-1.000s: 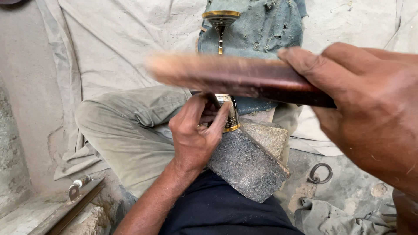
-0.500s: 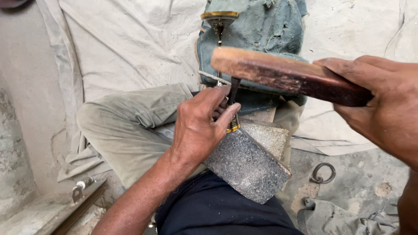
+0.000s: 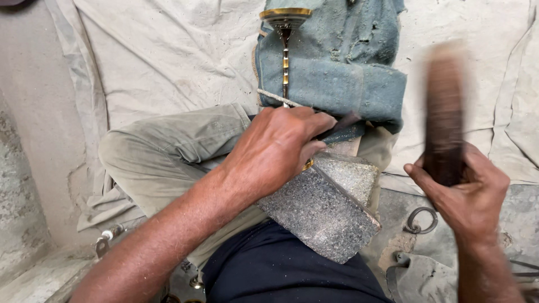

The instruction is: The person sits on the floor holding a brass bell against a stone block, positions a punch on the bell's surface, and repeatedly strikes the punch with a wooden mallet to emboss decorative patterns, rotating the bell to work new areas.

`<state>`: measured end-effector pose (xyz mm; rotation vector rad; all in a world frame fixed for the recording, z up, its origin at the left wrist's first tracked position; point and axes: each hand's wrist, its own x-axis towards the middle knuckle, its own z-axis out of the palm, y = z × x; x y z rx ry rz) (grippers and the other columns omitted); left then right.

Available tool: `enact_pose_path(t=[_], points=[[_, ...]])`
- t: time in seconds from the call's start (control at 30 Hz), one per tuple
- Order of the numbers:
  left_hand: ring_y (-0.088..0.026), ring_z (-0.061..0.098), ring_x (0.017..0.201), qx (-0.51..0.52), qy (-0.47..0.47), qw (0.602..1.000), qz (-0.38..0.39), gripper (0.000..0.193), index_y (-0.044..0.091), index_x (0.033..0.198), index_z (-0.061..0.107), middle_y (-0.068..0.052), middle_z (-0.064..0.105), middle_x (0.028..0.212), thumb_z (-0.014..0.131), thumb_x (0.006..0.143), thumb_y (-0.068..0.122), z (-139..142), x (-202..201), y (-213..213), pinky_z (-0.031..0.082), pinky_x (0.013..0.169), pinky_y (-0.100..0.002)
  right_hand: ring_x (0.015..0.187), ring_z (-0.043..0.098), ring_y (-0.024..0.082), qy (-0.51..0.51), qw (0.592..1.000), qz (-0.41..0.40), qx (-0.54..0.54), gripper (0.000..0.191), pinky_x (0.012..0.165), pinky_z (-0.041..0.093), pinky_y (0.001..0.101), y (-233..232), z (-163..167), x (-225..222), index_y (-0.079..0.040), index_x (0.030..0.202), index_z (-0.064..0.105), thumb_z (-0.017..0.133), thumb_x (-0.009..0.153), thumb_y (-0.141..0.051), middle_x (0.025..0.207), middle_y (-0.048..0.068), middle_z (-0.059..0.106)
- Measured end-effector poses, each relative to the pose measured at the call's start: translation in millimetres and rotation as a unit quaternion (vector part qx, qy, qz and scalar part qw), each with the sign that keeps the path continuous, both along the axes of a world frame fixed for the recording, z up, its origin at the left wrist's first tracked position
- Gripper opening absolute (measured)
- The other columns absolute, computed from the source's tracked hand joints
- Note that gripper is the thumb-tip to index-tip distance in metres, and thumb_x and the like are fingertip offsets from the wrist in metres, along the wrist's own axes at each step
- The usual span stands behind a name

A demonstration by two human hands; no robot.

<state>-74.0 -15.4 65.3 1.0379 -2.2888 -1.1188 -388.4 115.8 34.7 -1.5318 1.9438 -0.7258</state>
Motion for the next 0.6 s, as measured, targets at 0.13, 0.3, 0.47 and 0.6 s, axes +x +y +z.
enact_pose_path(t=[0.13, 0.3, 0.47, 0.6], points=[[-0.035, 0.073, 0.085, -0.009, -0.010, 0.998, -0.056, 0.036, 0.003, 0.111, 0.074, -0.015, 0.075, 0.091, 0.082, 0.077, 0.010, -1.1, -3.9, -10.3, 0.058, 0.074, -0.048, 0.071, 0.070, 0.014, -0.013, 1.000, -0.002, -0.006, 0.025, 0.065, 0.062, 0.0281, 31.3, -22.0, 3.4, 0.001, 0.109, 0.071, 0.084, 0.090, -0.009, 0.089, 0.010, 0.072], [-0.033, 0.074, 0.081, -0.004, -0.038, 0.994, -0.102, 0.031, 0.004, 0.111, 0.075, -0.017, 0.074, 0.084, 0.079, 0.081, 0.007, -4.6, -9.0, -19.2, 0.058, 0.070, -0.047, 0.052, 0.065, 0.017, -0.180, 0.972, -0.153, 0.003, 0.043, 0.050, 0.052, 0.0322, 52.9, -47.5, 25.6, 0.000, 0.126, 0.072, 0.083, 0.086, -0.008, 0.082, 0.012, 0.074], [-0.030, 0.075, 0.076, -0.037, -0.024, 0.986, -0.158, 0.034, 0.005, 0.111, 0.075, -0.015, 0.076, 0.082, 0.080, 0.078, 0.010, -7.7, -13.7, -25.8, 0.058, 0.067, -0.047, 0.079, 0.070, 0.012, -0.082, 0.986, -0.132, -0.062, 0.046, 0.071, 0.059, 0.0257, 63.7, -53.3, 48.2, 0.001, 0.127, 0.067, 0.083, 0.085, -0.006, 0.096, 0.008, 0.073], [-0.033, 0.073, 0.078, -0.031, 0.001, 0.977, -0.209, 0.034, 0.007, 0.109, 0.076, -0.015, 0.076, 0.082, 0.082, 0.076, 0.014, -6.0, -7.5, -32.1, 0.055, 0.067, -0.049, 0.085, 0.070, 0.015, 0.021, 0.992, -0.048, -0.118, 0.044, 0.076, 0.058, 0.0241, 70.8, -55.9, 58.2, 0.006, 0.129, 0.069, 0.084, 0.088, -0.004, 0.108, 0.012, 0.073]])
